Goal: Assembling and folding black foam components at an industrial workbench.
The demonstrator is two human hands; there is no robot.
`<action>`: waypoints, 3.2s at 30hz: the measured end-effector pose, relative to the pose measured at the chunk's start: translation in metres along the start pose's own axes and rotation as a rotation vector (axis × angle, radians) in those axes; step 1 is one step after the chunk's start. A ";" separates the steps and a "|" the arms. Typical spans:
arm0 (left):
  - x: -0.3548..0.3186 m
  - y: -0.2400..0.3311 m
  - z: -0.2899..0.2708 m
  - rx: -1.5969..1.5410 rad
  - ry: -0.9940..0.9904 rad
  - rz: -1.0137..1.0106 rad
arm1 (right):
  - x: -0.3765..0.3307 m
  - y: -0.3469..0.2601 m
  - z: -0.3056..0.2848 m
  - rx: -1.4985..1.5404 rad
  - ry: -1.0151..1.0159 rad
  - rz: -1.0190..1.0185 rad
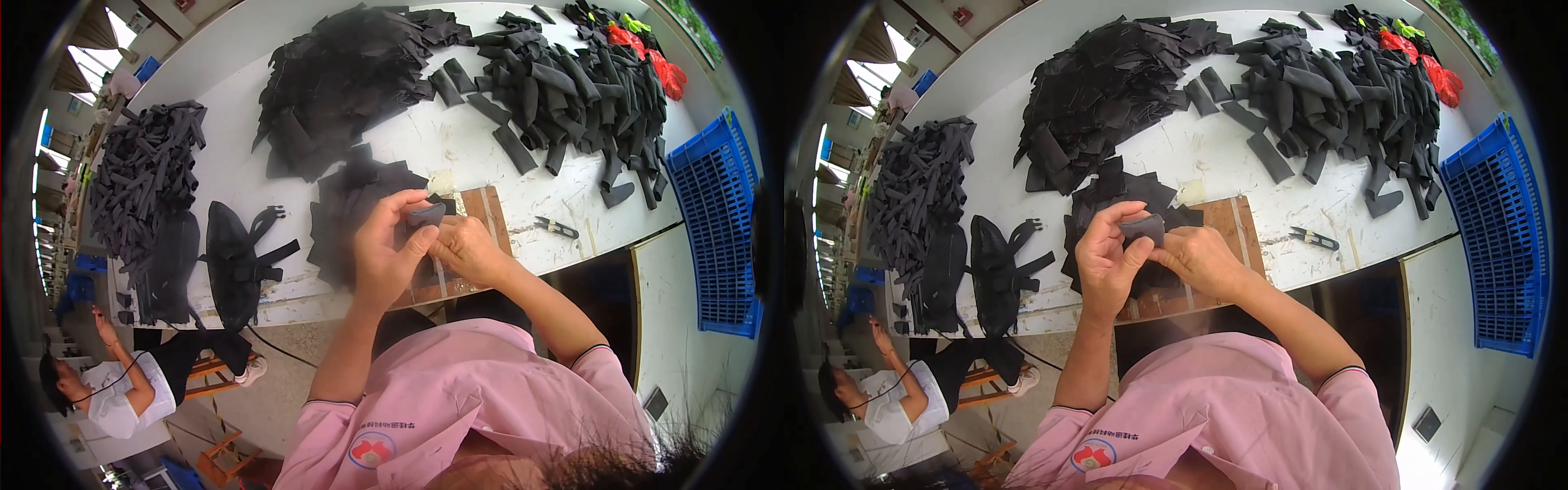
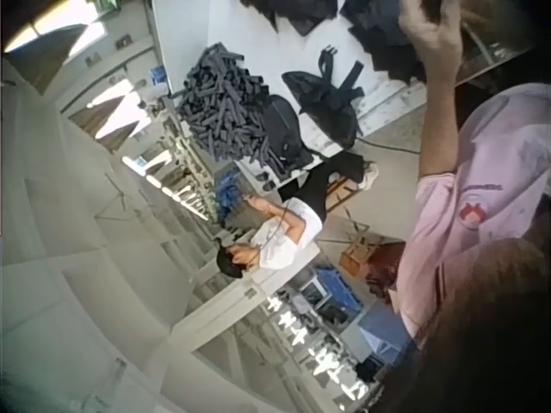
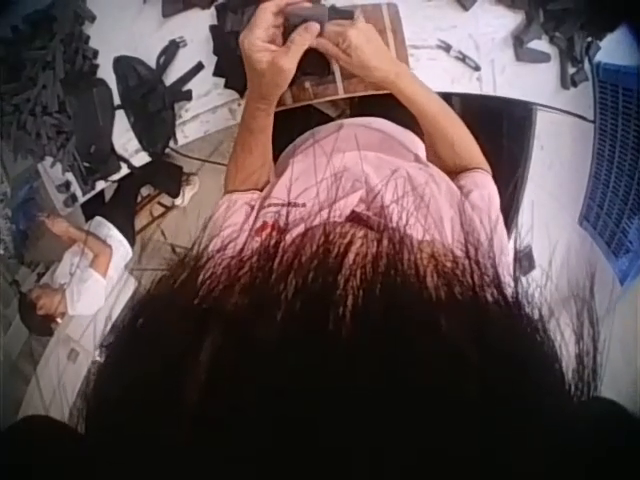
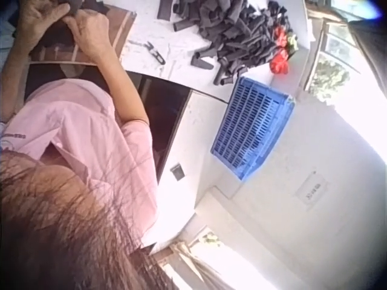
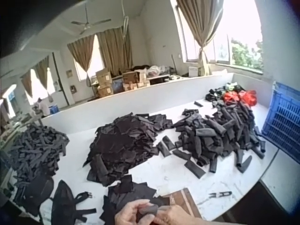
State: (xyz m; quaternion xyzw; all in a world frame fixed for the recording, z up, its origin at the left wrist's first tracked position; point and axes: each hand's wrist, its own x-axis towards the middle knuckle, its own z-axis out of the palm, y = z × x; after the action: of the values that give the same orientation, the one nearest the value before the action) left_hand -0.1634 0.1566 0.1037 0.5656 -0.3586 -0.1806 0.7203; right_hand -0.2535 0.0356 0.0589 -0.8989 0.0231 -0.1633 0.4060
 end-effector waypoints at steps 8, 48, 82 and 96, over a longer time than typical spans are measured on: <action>-0.003 0.004 -0.020 -0.541 0.106 0.019 | 0.009 -0.023 -0.025 -0.180 -0.025 -0.078; 0.119 -0.162 -0.118 0.677 0.382 -0.379 | -0.043 -0.018 0.013 0.935 -0.113 0.492; -0.074 0.001 -0.025 -0.325 0.162 -0.478 | -0.063 -0.057 0.034 1.591 0.177 0.725; -0.097 0.004 -0.013 -0.266 0.166 -0.536 | -0.062 -0.037 0.041 1.602 0.228 0.716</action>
State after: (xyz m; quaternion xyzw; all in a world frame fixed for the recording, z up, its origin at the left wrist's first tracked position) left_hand -0.2202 0.2315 0.0762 0.5537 -0.1099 -0.3626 0.7415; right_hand -0.3032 0.1006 0.0437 -0.2613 0.2222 -0.0821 0.9357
